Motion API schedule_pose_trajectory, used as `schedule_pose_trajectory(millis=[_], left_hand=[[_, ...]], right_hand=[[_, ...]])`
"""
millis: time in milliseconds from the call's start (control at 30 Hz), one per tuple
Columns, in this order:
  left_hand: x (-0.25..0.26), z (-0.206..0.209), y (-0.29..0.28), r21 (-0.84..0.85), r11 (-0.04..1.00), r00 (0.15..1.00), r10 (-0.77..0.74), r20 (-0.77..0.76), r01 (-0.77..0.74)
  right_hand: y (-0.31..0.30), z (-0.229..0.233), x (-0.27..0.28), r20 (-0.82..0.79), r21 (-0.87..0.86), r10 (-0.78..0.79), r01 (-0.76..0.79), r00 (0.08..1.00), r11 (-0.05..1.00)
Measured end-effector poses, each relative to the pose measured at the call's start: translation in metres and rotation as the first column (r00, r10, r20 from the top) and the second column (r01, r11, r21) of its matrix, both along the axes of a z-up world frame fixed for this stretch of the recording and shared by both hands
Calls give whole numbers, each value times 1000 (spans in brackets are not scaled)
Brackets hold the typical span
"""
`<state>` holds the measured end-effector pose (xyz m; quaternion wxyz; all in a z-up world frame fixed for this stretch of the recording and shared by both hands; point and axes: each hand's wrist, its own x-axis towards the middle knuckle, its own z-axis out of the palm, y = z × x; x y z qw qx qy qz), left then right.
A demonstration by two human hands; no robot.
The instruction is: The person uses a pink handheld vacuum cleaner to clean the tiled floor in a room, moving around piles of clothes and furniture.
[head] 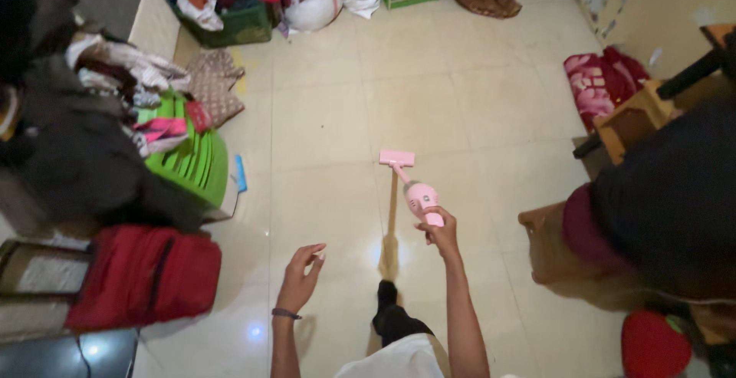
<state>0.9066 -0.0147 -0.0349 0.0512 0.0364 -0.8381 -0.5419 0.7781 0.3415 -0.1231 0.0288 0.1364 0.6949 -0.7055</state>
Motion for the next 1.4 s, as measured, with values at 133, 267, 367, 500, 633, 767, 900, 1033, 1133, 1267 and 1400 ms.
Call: schedule_pose_trajectory(millis=[133, 267, 367, 500, 633, 767, 900, 1033, 1133, 1267, 1400], left_hand=[[-60, 3, -5, -27, 998, 998, 60, 6, -60], [-122, 11, 2, -13, 989, 989, 146, 34, -146], [-170, 7, 6, -42, 991, 991, 130, 2, -130], [-230, -4, 29, -35, 999, 999, 28, 33, -27], [-295, -16, 50, -24, 997, 997, -69, 23, 69], [-380, -19, 64, -17, 987, 986, -162, 45, 163], [-477, -11, 67, -58, 981, 982, -183, 35, 185], [-571, 13, 58, -90, 977, 976, -200, -89, 192], [-631, 27, 44, -148, 975, 964, -189, -186, 163], [-685, 29, 36, -91, 990, 987, -120, -112, 110], [-723, -5, 18, -163, 985, 979, -86, -187, 56]], right_hand=[[4, 5, -49, 9, 20, 81, -82, 997, 996], [17, 15, -107, 43, 20, 134, -135, 990, 991], [23, 14, -156, 27, 20, 156, -156, 987, 988], [29, 12, -208, 24, 65, 153, -154, 988, 986], [26, 14, -243, 44, 53, 151, -153, 988, 987], [15, 12, -269, 73, 76, 138, -144, 988, 987], [-8, 3, -348, 45, 76, 155, -158, 987, 985], [-20, 3, -473, 21, 89, 168, -170, 985, 981], [-25, 9, -559, 8, 69, 151, -151, 989, 986], [-28, 23, -619, 12, 52, 112, -112, 994, 992], [-28, 32, -633, 56, 95, 144, -149, 988, 984]])
